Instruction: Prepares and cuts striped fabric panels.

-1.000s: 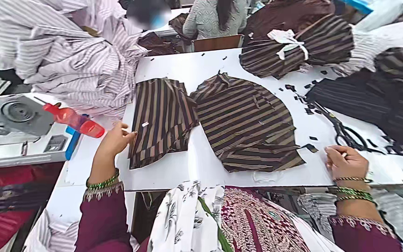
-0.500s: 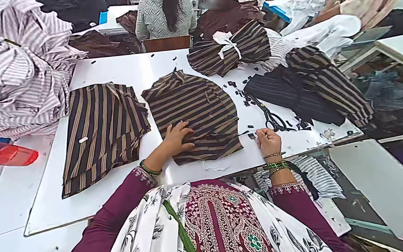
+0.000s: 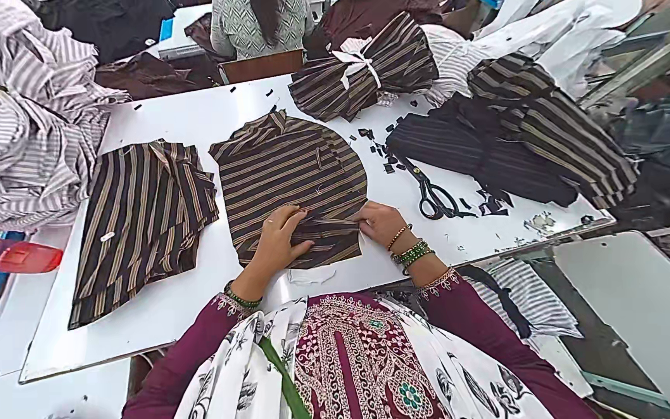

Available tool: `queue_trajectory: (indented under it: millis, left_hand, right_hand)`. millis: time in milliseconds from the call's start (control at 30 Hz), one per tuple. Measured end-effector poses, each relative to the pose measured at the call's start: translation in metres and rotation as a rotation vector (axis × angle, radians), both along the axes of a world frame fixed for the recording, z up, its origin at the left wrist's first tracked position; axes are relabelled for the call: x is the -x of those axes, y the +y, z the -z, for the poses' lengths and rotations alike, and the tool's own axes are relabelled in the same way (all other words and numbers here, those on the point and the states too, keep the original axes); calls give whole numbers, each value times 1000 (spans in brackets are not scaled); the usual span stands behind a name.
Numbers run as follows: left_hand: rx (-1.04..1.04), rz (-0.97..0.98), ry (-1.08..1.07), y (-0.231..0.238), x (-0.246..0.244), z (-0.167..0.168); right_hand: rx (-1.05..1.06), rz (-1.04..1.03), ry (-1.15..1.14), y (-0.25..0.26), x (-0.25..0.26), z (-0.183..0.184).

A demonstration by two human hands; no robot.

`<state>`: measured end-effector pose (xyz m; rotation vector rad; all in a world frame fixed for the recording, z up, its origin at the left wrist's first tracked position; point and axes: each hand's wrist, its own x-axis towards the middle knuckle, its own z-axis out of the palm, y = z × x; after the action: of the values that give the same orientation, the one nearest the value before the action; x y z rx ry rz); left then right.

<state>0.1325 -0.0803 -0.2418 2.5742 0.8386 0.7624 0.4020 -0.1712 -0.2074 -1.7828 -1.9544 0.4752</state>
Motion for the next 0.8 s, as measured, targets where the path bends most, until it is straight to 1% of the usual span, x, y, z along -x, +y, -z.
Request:
queue_trajectory:
  millis: [67,100,133,267,333,400,433,500,533,567,600,633,700,733,800]
  left_hand:
    - [-111,16,-25,-10,15,4]
    - [-129,21,-11,-15,23,6]
    - [-139,17,13,-20,31,8]
    - [-124,-87,79,-30,54,7]
    - [-103,-185,107,-33,61,2]
    - [-41,-287,126,-34,69,-4]
    - [-13,-331,131,-35,73,-6]
    - [35,-386,146,-36,79,-13]
    - [47,-398,142,-37,80,-16]
    - [36,-401,120,-37,78,-19]
    - [7,-391,82,-36,72,-22]
    - [-23,-367,45,-35,61,-26]
    - [-18,-285,26,-33,28,-41]
    - [8,-233,48,-31,8,-50]
    - [87,-132,152,-25,-33,-61]
  right_hand:
    - [-193,54,-35,3,-10,6]
    - [-248,70,-57,6,-15,8]
    - [-252,78,-71,8,-20,10]
    - [-27,97,-28,13,-29,8]
    - [10,116,6,12,-28,7]
    - [-4,130,33,13,-27,8]
    - [-60,139,52,12,-27,11]
    - [-270,132,105,9,-26,20]
    - [-395,89,126,7,-26,25]
    - [-478,14,145,4,-26,30]
    - [-487,-76,164,1,-27,30]
    - [-432,-173,174,-4,-26,29]
    - [-216,-307,125,-9,-22,23]
    - [-114,-334,73,-8,-19,18]
    - [27,-334,-3,-5,-14,10]
